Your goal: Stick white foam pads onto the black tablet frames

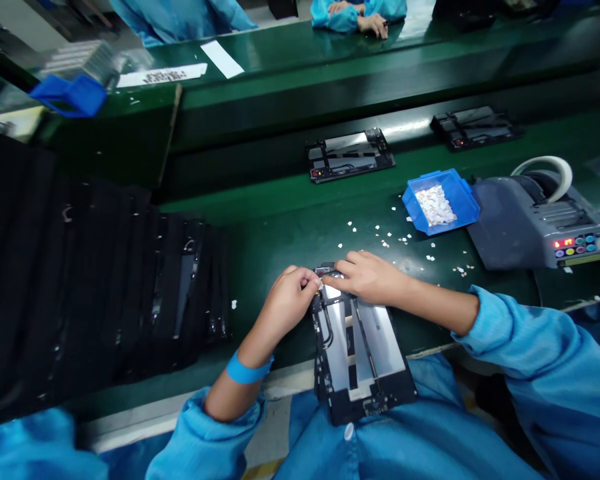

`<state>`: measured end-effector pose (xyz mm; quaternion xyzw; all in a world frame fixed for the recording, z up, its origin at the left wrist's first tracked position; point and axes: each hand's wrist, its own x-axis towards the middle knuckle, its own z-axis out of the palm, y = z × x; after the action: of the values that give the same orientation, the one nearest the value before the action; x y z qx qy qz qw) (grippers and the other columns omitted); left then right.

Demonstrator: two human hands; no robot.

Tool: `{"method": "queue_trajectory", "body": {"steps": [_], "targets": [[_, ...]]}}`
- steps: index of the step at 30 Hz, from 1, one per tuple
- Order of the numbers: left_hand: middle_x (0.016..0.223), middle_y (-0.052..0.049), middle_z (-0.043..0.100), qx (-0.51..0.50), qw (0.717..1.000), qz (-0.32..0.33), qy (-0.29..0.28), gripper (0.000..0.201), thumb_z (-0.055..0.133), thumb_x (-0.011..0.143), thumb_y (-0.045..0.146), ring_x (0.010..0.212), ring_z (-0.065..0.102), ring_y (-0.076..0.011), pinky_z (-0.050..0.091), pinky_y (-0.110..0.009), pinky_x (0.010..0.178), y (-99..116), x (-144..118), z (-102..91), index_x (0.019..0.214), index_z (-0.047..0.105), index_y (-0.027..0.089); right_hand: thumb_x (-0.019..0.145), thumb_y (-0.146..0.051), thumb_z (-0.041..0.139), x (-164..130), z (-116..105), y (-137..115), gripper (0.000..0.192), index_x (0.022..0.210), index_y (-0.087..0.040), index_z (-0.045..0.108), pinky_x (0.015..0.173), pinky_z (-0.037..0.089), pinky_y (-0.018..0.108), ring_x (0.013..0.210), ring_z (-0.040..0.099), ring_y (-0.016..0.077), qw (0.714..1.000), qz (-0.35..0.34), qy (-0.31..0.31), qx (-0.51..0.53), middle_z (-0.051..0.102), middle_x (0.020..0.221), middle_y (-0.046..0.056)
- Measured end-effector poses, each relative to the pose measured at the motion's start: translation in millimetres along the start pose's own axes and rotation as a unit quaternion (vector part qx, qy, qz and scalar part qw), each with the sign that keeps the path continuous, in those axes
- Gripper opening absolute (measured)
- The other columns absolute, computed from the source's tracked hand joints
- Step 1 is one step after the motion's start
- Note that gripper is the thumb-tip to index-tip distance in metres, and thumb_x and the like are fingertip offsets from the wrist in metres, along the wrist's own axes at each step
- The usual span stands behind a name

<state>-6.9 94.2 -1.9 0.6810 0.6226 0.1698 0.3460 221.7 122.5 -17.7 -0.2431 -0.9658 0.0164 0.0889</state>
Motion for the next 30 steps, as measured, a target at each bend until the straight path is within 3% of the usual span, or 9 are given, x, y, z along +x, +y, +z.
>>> {"method": "queue_trajectory", "body": {"steps": [16, 23, 27, 30], "targets": [[0.081, -0.004, 0.064, 0.004, 1.000, -0.002, 0.013, 0.018, 0.056, 0.091, 0.023, 0.083, 0.061, -0.0219, 0.046, -0.033, 0.073, 0.5, -0.2, 3.4, 0.078, 0.067, 0.020, 0.104, -0.015, 0.048, -0.6, -0.1, -0.2, 0.036, 0.136, -0.023, 0.061, 0.073, 0.032, 0.035, 0.090, 0.045, 0.0235, 1.000, 0.002, -0.002, 0.008, 0.062, 0.106, 0.009], [0.086, -0.003, 0.061, 0.049, 0.996, 0.013, 0.077, 0.014, 0.055, 0.093, 0.022, 0.087, 0.059, -0.0224, 0.044, -0.034, 0.078, 1.7, -9.9, 15.6, 0.080, 0.059, 0.023, 0.103, -0.014, 0.048, -0.5, -0.9, -0.5, 0.037, 0.137, -0.022, 0.061, 0.073, 0.033, 0.035, 0.090, 0.046, 0.0235, 1.000, 0.002, 0.001, 0.016, 0.063, 0.105, 0.010], [0.087, -0.001, 0.057, -0.003, 0.993, -0.023, 0.112, 0.001, 0.056, 0.091, 0.023, 0.083, 0.056, -0.0200, 0.043, -0.032, 0.074, -4.5, -12.0, 26.8, 0.090, 0.055, 0.023, 0.103, -0.014, 0.049, -0.5, -0.6, -0.5, 0.037, 0.137, -0.023, 0.061, 0.073, 0.033, 0.035, 0.091, 0.046, 0.0235, 1.000, 0.004, 0.000, 0.016, 0.063, 0.107, 0.010], [0.082, 0.003, 0.051, -0.066, 0.986, -0.074, 0.134, 0.015, 0.062, 0.086, 0.027, 0.076, 0.054, -0.0175, 0.042, -0.029, 0.068, -9.2, -9.5, 32.8, 0.096, 0.052, 0.024, 0.104, -0.016, 0.049, -0.9, 0.4, 0.1, 0.037, 0.138, -0.023, 0.061, 0.073, 0.033, 0.035, 0.091, 0.047, 0.0236, 1.000, 0.004, -0.004, 0.009, 0.064, 0.108, 0.010]]}}
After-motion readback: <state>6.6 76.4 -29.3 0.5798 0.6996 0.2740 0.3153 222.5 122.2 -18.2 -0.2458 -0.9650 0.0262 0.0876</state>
